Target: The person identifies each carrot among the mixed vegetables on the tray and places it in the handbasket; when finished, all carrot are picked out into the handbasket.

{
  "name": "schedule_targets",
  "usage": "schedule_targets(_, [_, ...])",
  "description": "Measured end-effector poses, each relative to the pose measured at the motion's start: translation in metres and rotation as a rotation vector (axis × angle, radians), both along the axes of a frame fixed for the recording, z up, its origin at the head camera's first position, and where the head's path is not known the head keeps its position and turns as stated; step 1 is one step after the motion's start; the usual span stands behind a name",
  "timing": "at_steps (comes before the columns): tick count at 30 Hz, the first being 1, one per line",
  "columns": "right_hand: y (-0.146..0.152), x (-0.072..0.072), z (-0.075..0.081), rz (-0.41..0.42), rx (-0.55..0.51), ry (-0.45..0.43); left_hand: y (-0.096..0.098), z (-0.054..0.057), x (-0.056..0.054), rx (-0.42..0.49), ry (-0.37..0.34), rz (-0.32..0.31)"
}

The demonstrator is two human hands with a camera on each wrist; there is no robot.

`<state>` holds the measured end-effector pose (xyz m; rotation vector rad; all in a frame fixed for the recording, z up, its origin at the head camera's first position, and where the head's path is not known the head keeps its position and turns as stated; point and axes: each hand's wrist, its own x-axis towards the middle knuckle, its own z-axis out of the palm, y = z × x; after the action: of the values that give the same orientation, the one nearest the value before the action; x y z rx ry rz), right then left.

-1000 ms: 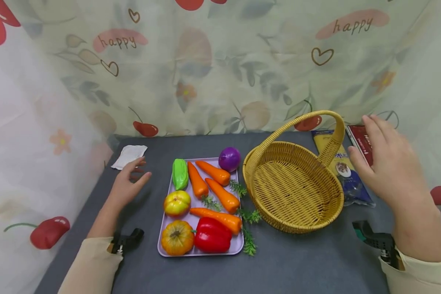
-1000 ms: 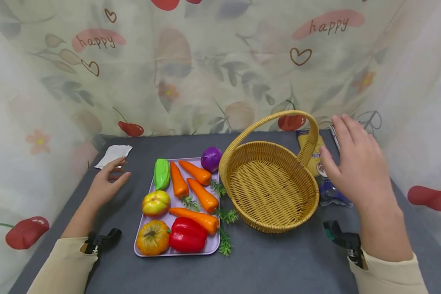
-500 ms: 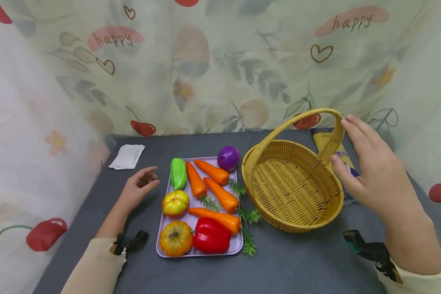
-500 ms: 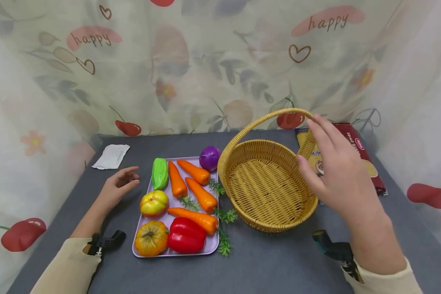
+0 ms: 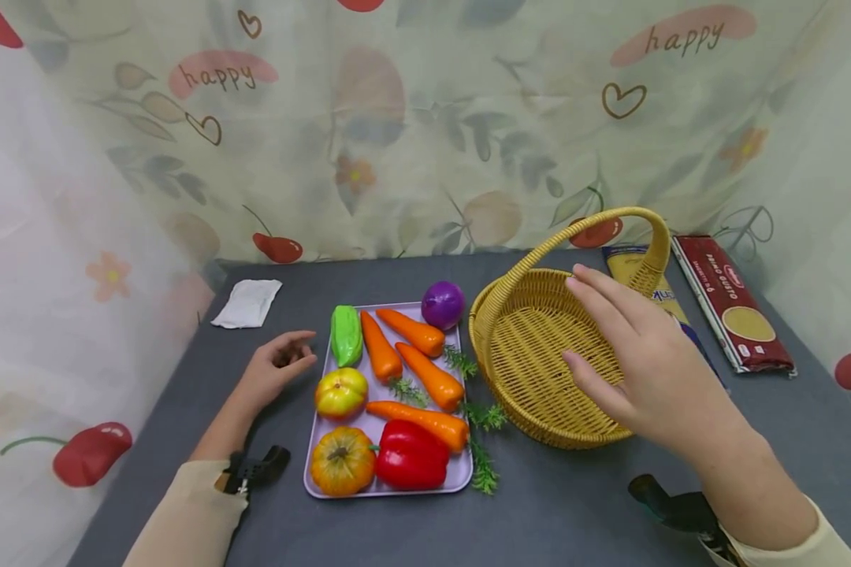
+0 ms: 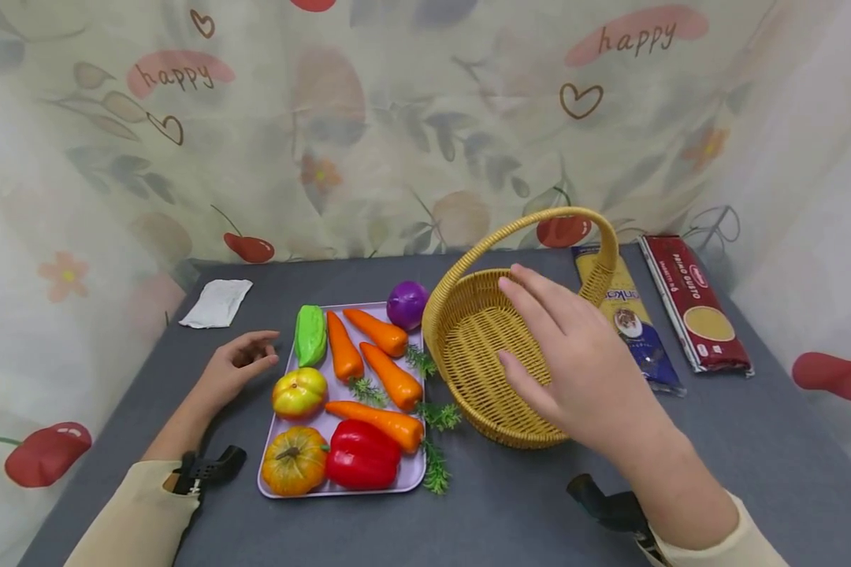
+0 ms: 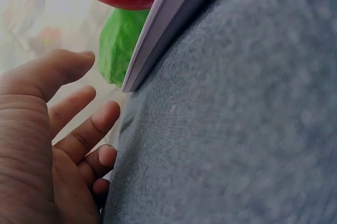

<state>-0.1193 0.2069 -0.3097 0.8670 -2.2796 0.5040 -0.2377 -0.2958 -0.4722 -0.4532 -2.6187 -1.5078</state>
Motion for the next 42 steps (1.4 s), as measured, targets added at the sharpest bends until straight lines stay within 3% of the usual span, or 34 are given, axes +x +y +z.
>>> schedule_targets(3, [-0.01,0.004,-0.004,0.023,0.031,-0.026,0.008,0.012,0.006,-0.017,-0.014,-0.021])
schedule_targets(7, [-0.026,0.008,-0.011,0.066,0.047,-0.053,0.011,0.014,0.006,-0.069,-0.042,-0.022])
schedule_targets(10, [-0.039,0.01,-0.021,0.114,0.041,-0.093,0.006,-0.001,-0.001,-0.098,-0.049,-0.019])
schedule_targets(13, [-0.051,0.012,-0.034,0.159,0.041,-0.161,0.006,-0.003,-0.001,-0.138,-0.047,-0.027])
schedule_targets(17, [-0.068,0.019,-0.052,0.172,0.045,-0.306,0.008,-0.003,-0.002,-0.185,-0.033,-0.041])
schedule_targets(23, [-0.09,0.026,-0.075,0.161,0.006,-0.625,0.01,-0.003,-0.003,-0.219,-0.047,-0.029])
schedule_targets(26, [-0.097,0.024,-0.086,0.146,-0.01,-0.709,0.008,-0.002,-0.003,-0.221,-0.05,-0.023])
schedule_targets(29, [-0.102,0.021,-0.097,0.126,-0.002,-0.719,0.007,-0.002,-0.003,-0.218,-0.049,-0.021])
schedule_targets(34, [-0.106,0.018,-0.114,0.095,0.077,-0.647,0.006,-0.003,-0.003,-0.222,-0.051,-0.022])
schedule_targets(42, [-0.104,0.011,-0.124,0.067,0.109,-0.577,0.006,-0.001,-0.002,-0.222,-0.054,-0.017])
